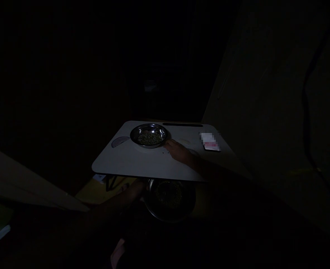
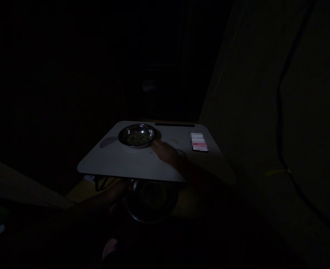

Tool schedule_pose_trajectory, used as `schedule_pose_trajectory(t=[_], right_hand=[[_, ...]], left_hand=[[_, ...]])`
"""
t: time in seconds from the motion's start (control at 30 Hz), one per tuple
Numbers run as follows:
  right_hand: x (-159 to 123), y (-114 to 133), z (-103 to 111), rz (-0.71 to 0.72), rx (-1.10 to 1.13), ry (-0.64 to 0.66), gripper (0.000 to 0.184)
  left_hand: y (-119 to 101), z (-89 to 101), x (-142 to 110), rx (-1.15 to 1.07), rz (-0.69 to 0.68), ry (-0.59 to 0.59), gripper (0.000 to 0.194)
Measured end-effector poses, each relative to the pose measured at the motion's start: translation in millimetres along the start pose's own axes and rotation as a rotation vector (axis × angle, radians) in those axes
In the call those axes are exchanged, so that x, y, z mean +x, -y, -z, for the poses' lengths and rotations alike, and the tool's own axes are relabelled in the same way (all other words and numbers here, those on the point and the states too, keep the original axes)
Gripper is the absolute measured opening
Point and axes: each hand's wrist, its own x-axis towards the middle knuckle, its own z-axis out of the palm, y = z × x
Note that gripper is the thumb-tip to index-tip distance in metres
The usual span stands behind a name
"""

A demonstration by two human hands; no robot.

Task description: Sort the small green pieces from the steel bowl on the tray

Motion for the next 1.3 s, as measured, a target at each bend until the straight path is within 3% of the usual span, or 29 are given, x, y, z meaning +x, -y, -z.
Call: schedule_pose_trajectory(t=[0.33,0.6,0.97,1.3], right_hand=[[3,-12,4,0.106,0.011,-0.008,0.032],[-1,-17,11,0.095,0.069,-0.010,0.037],[-7,-22,18,-0.012,0.063,0.041,0.063],[-3,-24,12,-0.021,-0.001,0.092,0.035]], left_hand=[[-10,-4.5,-2,-0.002,0.054,-0.007,0.024],[-1,-4.9,3,0.036,0.042,-0.025,0.015],[-3,-5.0,3,0.017,0.031,-0.062,0.015],[-4,-5.0,2,0.018,0.027,-0.039,0.015]])
